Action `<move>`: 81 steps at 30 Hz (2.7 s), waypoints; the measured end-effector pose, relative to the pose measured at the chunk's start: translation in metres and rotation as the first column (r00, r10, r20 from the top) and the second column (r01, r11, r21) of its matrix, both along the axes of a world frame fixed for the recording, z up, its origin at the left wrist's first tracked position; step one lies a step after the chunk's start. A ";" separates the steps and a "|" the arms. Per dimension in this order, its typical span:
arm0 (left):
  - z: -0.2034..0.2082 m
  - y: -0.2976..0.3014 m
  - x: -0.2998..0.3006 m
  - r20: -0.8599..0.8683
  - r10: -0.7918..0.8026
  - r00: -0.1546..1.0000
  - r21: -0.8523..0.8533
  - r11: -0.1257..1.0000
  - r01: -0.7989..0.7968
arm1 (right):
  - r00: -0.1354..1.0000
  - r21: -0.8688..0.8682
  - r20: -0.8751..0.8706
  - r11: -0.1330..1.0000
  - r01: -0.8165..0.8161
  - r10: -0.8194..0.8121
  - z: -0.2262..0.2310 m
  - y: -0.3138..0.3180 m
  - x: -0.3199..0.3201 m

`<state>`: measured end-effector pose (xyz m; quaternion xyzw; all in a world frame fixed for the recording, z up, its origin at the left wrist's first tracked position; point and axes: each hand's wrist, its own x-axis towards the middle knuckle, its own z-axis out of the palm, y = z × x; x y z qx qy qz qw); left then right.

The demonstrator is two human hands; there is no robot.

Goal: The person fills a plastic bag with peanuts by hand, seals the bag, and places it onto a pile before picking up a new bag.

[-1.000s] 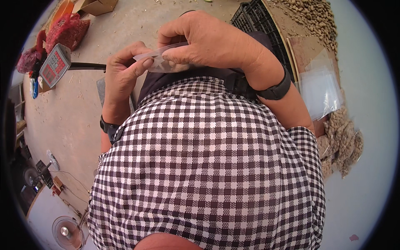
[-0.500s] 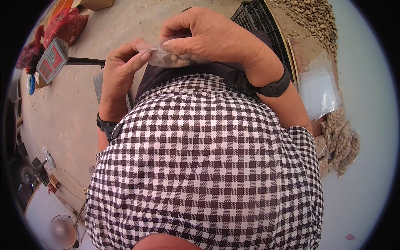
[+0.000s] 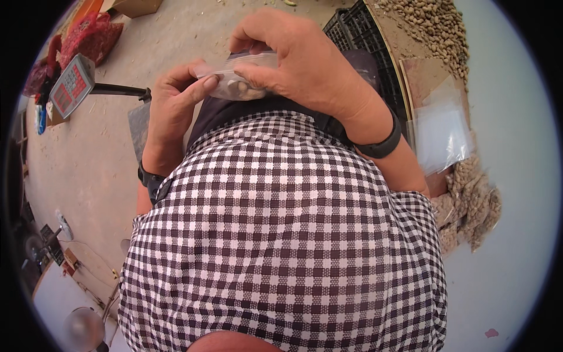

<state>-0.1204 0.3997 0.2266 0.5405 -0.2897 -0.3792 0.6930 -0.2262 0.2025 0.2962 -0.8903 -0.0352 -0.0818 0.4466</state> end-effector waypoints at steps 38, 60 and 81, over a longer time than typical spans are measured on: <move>-0.003 -0.003 -0.004 -0.119 0.023 0.993 -0.032 0.999 -0.027 | 0.968 -0.345 0.250 0.932 0.107 -0.018 -0.009 0.000 -0.013; 0.001 -0.003 -0.007 -0.024 0.030 0.999 -0.008 1.000 -0.030 | 0.997 -0.074 0.040 0.995 0.065 -0.062 -0.011 0.005 -0.011; -0.008 -0.004 -0.006 0.049 -0.004 0.999 -0.048 0.999 0.006 | 0.998 -0.105 0.047 0.994 0.044 -0.039 -0.013 0.006 -0.012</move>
